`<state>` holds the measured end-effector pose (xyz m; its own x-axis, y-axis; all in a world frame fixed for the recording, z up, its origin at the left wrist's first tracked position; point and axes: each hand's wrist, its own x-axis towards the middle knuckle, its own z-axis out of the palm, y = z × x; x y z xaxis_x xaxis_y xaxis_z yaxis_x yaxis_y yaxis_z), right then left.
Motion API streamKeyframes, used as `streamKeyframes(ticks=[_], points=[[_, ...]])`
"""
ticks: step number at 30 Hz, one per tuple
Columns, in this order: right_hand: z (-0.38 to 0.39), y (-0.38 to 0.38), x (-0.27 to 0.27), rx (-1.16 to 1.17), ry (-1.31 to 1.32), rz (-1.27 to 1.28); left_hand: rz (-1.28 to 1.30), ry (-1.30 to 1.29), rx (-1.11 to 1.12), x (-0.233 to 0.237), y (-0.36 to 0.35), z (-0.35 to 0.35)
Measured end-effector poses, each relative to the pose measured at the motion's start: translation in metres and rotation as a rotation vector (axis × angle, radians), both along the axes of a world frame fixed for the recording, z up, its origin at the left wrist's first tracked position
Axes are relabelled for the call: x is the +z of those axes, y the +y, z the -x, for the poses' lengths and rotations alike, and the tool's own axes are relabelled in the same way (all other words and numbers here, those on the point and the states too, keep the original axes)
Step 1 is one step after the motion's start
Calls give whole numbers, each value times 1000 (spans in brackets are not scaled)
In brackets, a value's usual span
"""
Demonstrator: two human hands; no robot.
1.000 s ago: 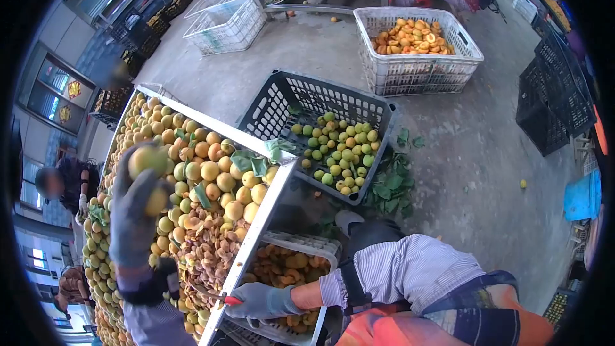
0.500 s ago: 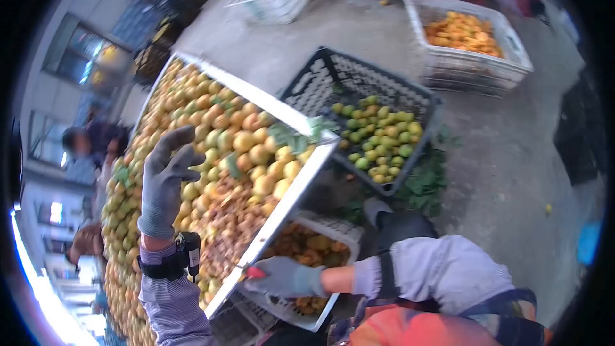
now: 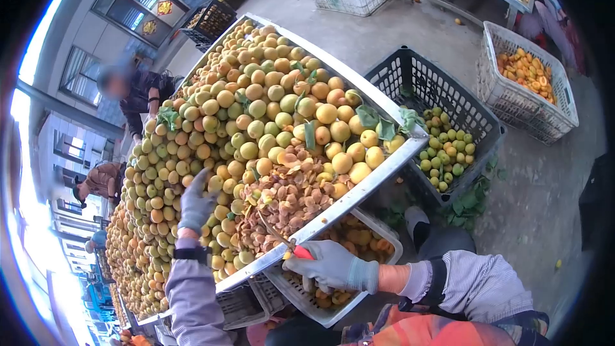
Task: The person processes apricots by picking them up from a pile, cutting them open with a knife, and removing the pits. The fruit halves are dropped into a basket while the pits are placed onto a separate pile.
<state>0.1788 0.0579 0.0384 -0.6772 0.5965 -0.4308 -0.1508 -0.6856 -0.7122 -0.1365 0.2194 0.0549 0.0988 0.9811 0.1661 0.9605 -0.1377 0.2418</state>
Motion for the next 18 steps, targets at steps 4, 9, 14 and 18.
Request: streamKeyframes(ticks=[4, 9, 14, 18], points=[[3, 2, 0, 23, -56, -1, 30, 120, 33, -11, 8, -11], [-4, 3, 1, 12, -38, 39, -3, -782, 98, -3, 1, 24], [-4, 1, 2, 39, -67, 6, -116, -1009, 343, 8, -15, 73], [1, -4, -2, 37, -60, 22, 118, -193, 459, -32, 3, 89]])
